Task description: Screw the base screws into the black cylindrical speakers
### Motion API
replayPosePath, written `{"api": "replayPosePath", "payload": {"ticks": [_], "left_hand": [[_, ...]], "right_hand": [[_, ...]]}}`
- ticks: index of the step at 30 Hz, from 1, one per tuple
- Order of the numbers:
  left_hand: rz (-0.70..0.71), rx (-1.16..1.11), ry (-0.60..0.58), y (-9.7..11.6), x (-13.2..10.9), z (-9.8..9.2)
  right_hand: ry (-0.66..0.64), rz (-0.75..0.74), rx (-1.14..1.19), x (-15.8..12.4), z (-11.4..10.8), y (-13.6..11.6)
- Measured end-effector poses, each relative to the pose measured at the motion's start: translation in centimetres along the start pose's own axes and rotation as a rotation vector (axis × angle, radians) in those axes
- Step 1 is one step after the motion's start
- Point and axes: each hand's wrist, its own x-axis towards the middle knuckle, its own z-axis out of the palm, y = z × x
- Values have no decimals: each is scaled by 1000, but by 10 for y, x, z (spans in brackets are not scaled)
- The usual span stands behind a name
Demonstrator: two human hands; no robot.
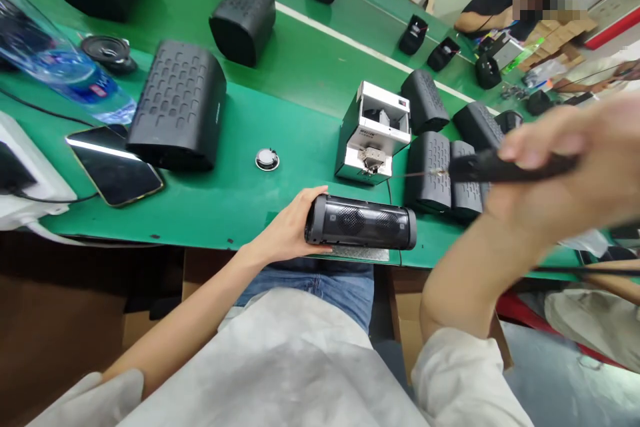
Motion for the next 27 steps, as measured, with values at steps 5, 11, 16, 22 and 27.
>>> {"api": "replayPosePath", "payload": {"ticks": [5,11,16,22,27], "left_hand": [[-9,-1,2,1,0,0],[2,-11,-3,-1,0,1],[-9,-17,-9,-1,0,0],[-14,-11,-1,0,-1,0],[-20,16,-14,-2,-1,0]], "right_hand": [[-80,-183,-153,-1,55,82],[-62,-87,-284,0,45,97],[-109,-45,-296,-4,46,93],[-68,-55,-263,-12,47,85],[16,-69,-97,-10,32,22]]}}
